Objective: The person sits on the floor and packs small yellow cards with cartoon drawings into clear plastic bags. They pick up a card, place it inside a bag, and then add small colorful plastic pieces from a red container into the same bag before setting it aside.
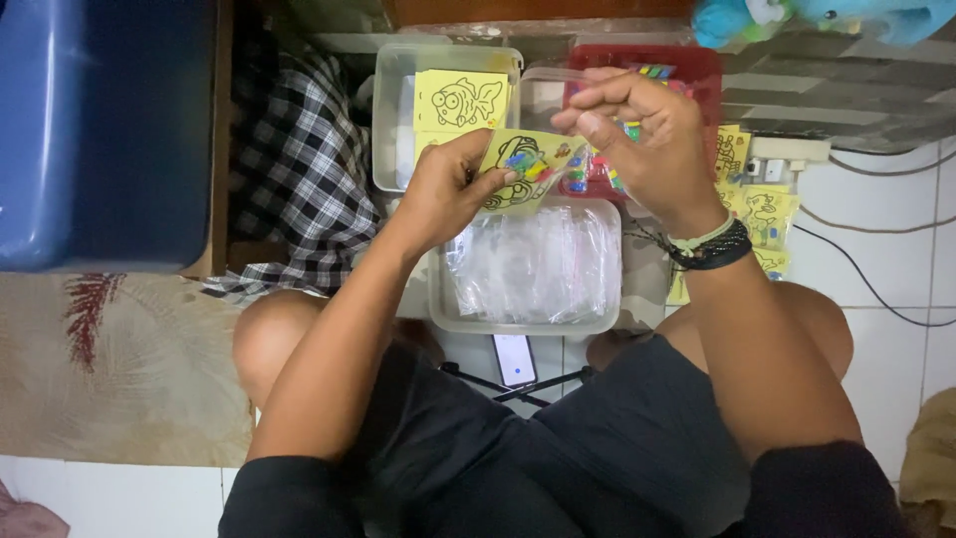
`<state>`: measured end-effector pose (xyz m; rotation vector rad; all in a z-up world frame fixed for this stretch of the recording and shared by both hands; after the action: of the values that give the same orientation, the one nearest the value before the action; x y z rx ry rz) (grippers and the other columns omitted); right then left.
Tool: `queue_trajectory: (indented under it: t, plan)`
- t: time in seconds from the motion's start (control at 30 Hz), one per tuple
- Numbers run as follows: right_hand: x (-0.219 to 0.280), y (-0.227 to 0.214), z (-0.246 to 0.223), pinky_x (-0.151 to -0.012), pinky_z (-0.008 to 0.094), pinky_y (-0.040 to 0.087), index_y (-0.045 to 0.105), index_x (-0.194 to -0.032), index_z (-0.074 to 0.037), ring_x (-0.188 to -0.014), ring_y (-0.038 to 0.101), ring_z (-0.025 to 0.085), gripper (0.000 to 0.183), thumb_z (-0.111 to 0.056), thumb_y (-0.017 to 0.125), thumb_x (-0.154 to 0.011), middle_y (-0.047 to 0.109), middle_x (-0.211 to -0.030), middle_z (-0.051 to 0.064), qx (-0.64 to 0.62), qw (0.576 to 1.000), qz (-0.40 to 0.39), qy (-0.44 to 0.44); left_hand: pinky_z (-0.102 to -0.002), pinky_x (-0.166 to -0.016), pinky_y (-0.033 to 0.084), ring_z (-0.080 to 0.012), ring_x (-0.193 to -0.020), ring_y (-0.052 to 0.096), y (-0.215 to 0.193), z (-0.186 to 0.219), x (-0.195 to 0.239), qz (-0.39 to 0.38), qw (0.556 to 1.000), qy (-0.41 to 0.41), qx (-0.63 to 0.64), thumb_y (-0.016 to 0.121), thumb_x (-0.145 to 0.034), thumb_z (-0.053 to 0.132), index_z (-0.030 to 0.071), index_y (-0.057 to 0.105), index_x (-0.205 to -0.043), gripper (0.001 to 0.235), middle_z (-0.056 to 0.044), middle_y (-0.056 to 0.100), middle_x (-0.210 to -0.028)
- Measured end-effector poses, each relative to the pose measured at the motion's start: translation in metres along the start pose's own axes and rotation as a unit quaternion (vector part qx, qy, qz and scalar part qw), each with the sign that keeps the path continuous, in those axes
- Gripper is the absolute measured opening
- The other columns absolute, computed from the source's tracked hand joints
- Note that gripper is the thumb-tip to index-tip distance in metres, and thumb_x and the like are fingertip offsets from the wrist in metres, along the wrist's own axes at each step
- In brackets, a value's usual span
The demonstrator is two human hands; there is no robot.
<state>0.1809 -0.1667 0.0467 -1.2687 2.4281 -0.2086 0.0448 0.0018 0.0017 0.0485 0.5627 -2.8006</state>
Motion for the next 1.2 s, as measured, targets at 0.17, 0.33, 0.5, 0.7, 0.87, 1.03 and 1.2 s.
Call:
queue_trajectory:
  t: [0.17,0.33,0.5,0.7,0.87,1.03,1.2]
  plan:
    - [0.002,-0.003,0.000,-0.098,0.032,0.050,0.064,-0.114,0.005,-0.116,0.065,0.025,0.017,0.008,0.066,-0.097,0.066,-0.120,0.017,0.007,1.000,0.022,-0.011,-0.025,-0.056,0.043,-0.0099,-0.062,0.050,-0.001,0.003,-0.001,0.000,1.000,0.005,0.011,0.072,-0.089,-0.003,-0.001,0.068,-0.104,0.016,-0.001,0.065,-0.077]
    - [0.002,-0.001,0.000,-0.097,0.035,0.049,0.072,-0.103,0.005,-0.119,0.061,0.028,0.016,0.012,0.078,-0.089,0.069,-0.115,0.019,0.115,0.992,0.039,-0.044,-0.021,-0.056,0.040,-0.0063,-0.062,0.044,0.001,-0.006,-0.001,-0.009,0.998,-0.023,0.056,0.073,-0.091,-0.005,0.000,0.068,-0.112,0.022,0.002,0.060,-0.078]
    - [0.004,0.007,0.006,-0.100,0.037,0.046,0.070,-0.103,0.006,-0.112,0.057,0.028,0.013,0.010,0.075,-0.092,0.062,-0.117,0.017,0.105,0.992,0.057,-0.044,-0.020,-0.053,0.035,-0.0048,-0.058,0.041,0.004,-0.011,0.000,-0.029,0.992,-0.025,0.120,0.065,-0.098,-0.005,-0.002,0.066,-0.113,0.016,0.003,0.055,-0.071]
    - [-0.001,-0.010,0.004,-0.100,0.033,0.047,0.059,-0.119,0.010,-0.104,0.056,0.023,0.016,0.018,0.057,-0.105,0.063,-0.116,0.018,0.081,0.987,0.108,-0.082,-0.022,-0.060,0.056,-0.0108,-0.071,0.065,-0.023,-0.012,-0.005,0.104,0.993,0.019,0.046,0.066,-0.095,-0.007,-0.006,0.066,-0.111,0.016,-0.009,0.072,-0.088]
    - [0.014,0.016,0.080,-0.104,0.050,0.037,0.078,-0.103,-0.010,-0.120,0.054,0.035,0.019,-0.016,0.080,-0.085,0.074,-0.108,0.008,0.373,0.918,-0.093,-0.094,-0.019,-0.058,0.047,-0.0049,-0.065,0.054,-0.039,-0.013,-0.002,0.147,0.985,0.015,0.092,0.065,-0.100,-0.005,-0.005,0.066,-0.111,0.011,-0.002,0.066,-0.083]
    - [0.020,0.060,0.106,-0.109,0.057,0.025,0.079,-0.096,-0.018,-0.137,0.049,0.039,0.022,-0.023,0.076,-0.074,0.075,-0.100,0.000,0.481,0.848,-0.215,-0.055,-0.020,-0.058,0.048,-0.0056,-0.066,0.055,-0.038,-0.012,-0.001,0.149,0.986,0.019,0.074,0.065,-0.098,-0.005,-0.004,0.066,-0.106,0.008,-0.002,0.067,-0.082]
    - [0.024,0.073,0.135,-0.110,0.067,0.028,0.075,-0.098,-0.018,-0.138,0.048,0.036,0.013,-0.020,0.064,-0.090,0.072,-0.126,0.000,0.546,0.812,-0.187,-0.090,-0.019,-0.055,0.039,-0.0038,-0.063,0.043,-0.038,-0.021,0.000,0.138,0.985,0.011,0.098,0.065,-0.097,-0.005,-0.001,0.067,-0.105,0.009,0.003,0.059,-0.078]
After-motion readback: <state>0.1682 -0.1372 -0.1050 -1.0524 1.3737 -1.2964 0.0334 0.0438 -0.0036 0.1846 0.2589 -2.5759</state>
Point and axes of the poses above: each hand's wrist, its own x-axis away from the middle knuckle, its own y-axis out of the palm, z = x × y, the point moved 4 cm from there along -x, towards the middle knuckle
